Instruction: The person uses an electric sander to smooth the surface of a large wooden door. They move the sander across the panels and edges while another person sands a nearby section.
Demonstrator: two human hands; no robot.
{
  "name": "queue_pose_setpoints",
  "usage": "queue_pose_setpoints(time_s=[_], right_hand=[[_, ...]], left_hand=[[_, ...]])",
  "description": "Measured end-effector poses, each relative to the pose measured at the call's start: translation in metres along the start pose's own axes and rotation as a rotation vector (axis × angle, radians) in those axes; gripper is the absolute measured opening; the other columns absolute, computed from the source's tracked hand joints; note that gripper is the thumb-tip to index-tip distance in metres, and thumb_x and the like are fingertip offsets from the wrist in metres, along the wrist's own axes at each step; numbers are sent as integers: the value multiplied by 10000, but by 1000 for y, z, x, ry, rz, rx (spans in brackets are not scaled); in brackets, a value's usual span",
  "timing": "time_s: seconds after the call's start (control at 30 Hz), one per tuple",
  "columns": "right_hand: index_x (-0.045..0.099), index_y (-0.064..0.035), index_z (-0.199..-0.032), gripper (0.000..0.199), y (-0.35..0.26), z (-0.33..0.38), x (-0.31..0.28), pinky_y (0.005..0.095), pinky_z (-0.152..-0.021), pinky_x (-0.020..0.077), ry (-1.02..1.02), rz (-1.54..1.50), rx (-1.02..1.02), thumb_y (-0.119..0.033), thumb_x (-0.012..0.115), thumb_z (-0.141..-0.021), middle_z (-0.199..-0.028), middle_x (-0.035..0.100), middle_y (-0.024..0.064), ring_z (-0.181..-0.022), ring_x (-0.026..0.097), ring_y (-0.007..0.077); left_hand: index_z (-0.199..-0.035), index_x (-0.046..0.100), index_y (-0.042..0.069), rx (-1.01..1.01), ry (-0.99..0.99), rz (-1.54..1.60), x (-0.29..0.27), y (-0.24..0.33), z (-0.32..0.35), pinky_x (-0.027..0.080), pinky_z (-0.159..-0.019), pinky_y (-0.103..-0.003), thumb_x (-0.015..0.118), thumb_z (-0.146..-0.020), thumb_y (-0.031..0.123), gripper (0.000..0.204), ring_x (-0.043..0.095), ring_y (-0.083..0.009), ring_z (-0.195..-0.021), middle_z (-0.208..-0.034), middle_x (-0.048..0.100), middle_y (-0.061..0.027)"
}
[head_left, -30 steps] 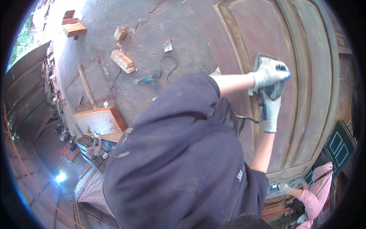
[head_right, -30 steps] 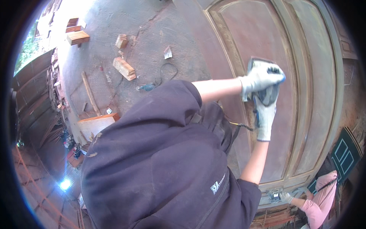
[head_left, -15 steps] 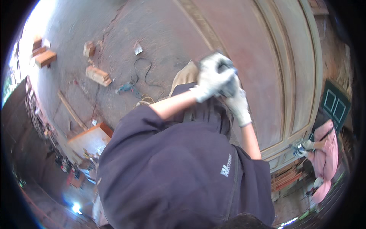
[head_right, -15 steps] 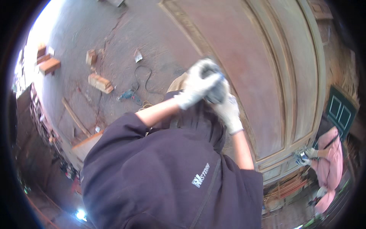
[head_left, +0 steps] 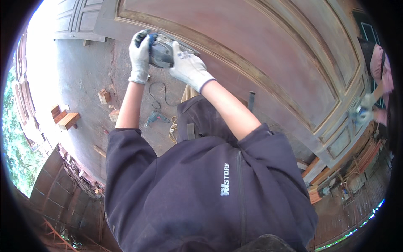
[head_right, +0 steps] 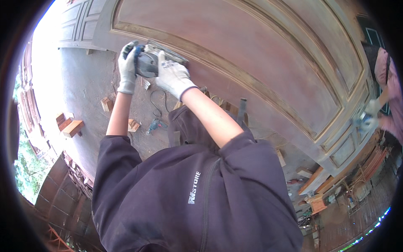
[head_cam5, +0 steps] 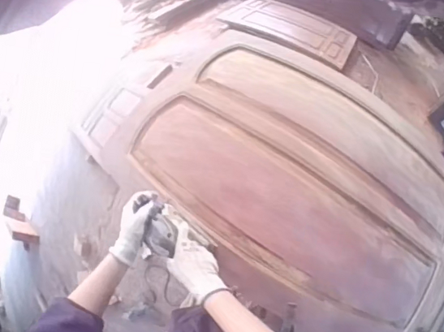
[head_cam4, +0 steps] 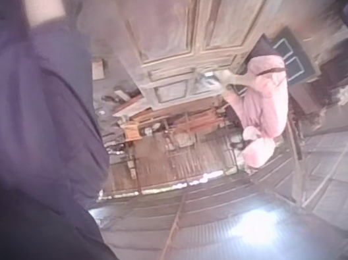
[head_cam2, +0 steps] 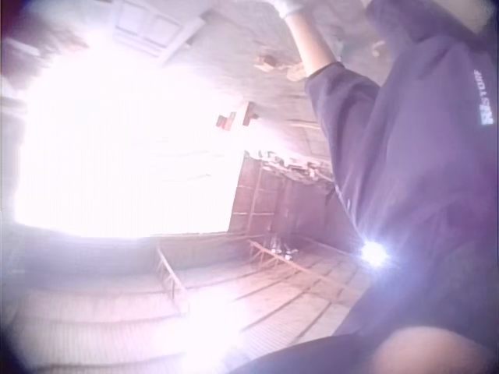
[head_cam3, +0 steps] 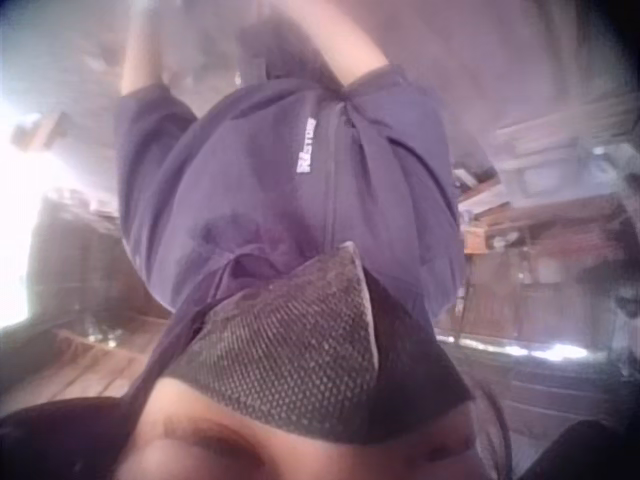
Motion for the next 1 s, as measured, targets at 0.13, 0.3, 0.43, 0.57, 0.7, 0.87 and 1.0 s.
queue_pose_setpoints(time_s=[0.13,0.3,0.43,0.57,0.7,0.87,1.0], right_hand=[[298,-1,-1514,845,88,110,-20,477,-909,547,119,3,16,-323,671,-827,-1199,659,291,-1052,690,389],[384,-47,-1479,846,196,256,-20,460,-916,538,438,174,26,-335,779,-788,-1243,626,208,-1111,637,359],[411,-75,-1462,883,245,355,-32,470,-1005,476,615,225,93,-246,845,-712,-1341,515,174,-1219,530,360],[406,-64,-1452,869,258,393,-38,472,-1020,451,619,269,244,-227,825,-709,-1359,515,181,-1229,525,375],[479,-65,-1355,718,268,377,-35,468,-947,477,740,336,338,-243,799,-738,-1209,595,153,-1114,582,351],[561,-47,-1203,475,226,309,-32,467,-863,506,763,488,194,-243,689,-789,-1082,621,164,-1007,620,353],[564,-44,-1111,351,144,212,-23,448,-783,499,840,422,-24,-190,612,-795,-1034,613,163,-909,608,319]], left_hand=[[-1134,673,-8,43,-124,-20,106,13,103,523,-895,-278,594,-939,38,216,647,-128,-962,-1066,704,-65],[-1153,662,-4,67,-240,7,233,-7,225,512,-924,-292,589,-953,56,222,637,-133,-996,-1086,693,-63],[-1183,625,6,78,-320,-80,317,-5,310,517,-902,-308,618,-939,87,258,633,-153,-999,-1095,682,-87],[-1154,591,19,64,-488,-104,376,-4,366,516,-847,-398,629,-929,125,252,665,-265,-929,-1003,665,-152],[-1117,592,32,22,-600,-182,389,-11,377,494,-884,-464,575,-954,142,197,642,-397,-976,-1032,655,-220],[-1115,609,18,243,-548,-110,327,-2,301,508,-875,-437,552,-963,108,185,649,-379,-971,-1025,654,-205],[-1141,612,24,39,-532,-78,234,3,212,498,-904,-346,544,-989,142,205,598,-169,-985,-1046,656,-89]])
Point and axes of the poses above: each hand's wrist, its own z-axis away from the middle knuckle, its own x-axis out of the palm, y = z × x, the point moved 2 cm from there along -z, towards the middle knuckle
